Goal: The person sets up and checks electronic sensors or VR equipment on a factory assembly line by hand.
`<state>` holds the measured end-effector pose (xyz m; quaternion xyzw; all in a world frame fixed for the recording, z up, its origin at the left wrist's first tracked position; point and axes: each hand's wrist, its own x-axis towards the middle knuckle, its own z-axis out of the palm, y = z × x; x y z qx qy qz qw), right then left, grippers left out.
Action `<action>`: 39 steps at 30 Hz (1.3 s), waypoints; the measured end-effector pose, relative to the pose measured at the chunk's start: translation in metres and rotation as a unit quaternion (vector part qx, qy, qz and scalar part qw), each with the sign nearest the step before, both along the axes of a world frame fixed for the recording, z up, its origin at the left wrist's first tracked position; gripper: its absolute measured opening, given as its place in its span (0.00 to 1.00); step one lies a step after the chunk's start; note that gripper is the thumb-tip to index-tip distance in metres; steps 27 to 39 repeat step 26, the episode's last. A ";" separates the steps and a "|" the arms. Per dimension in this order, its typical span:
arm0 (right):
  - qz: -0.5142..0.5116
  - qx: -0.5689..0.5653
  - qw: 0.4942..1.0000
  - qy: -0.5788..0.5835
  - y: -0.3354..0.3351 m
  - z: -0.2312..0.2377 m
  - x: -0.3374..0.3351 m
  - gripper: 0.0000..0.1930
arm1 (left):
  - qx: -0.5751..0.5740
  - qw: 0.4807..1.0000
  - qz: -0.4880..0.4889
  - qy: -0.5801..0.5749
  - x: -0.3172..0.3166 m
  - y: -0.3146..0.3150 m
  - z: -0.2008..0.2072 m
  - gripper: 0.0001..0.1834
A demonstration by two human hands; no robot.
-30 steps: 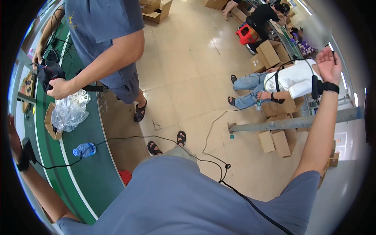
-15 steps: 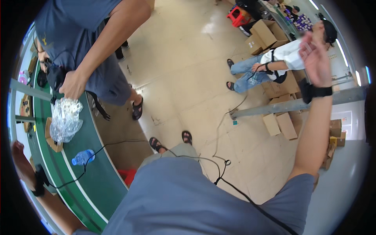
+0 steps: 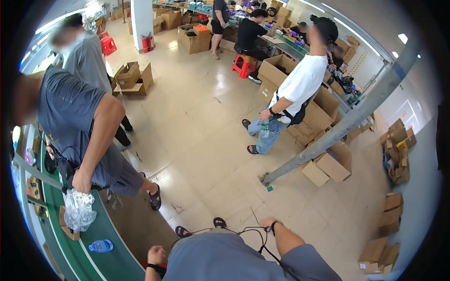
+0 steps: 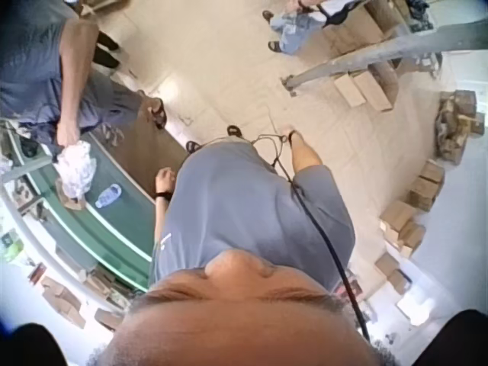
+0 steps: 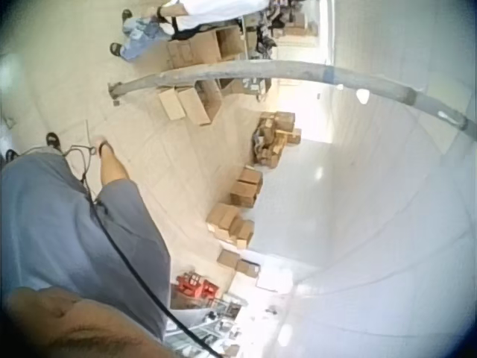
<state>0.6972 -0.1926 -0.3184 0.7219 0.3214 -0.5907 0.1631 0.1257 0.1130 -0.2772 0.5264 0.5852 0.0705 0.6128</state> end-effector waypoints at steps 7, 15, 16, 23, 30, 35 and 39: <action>-0.535 0.055 0.820 0.194 -0.141 -0.079 -0.067 0.18 | 0.010 0.886 -0.374 0.274 0.037 -0.052 -0.028 0.15; -0.207 0.157 0.948 -0.181 -0.126 -0.051 0.023 0.14 | -0.195 0.977 0.086 0.024 0.133 -0.040 -0.032 0.09; -0.156 0.119 0.961 -0.196 -0.130 -0.062 0.039 0.13 | -0.193 0.978 0.077 0.014 0.152 -0.038 -0.031 0.09; -0.339 0.195 0.891 -0.231 -0.089 -0.030 0.059 0.13 | 0.062 0.956 -0.255 0.130 0.213 -0.046 -0.032 0.26; -0.263 0.108 0.941 -0.185 -0.096 -0.048 0.085 0.15 | 0.053 0.936 -0.309 0.162 0.221 -0.046 -0.029 0.28; -0.263 0.108 0.941 -0.185 -0.096 -0.048 0.085 0.15 | 0.053 0.936 -0.309 0.162 0.221 -0.046 -0.029 0.28; -0.263 0.108 0.941 -0.185 -0.096 -0.048 0.085 0.15 | 0.053 0.936 -0.309 0.162 0.221 -0.046 -0.029 0.28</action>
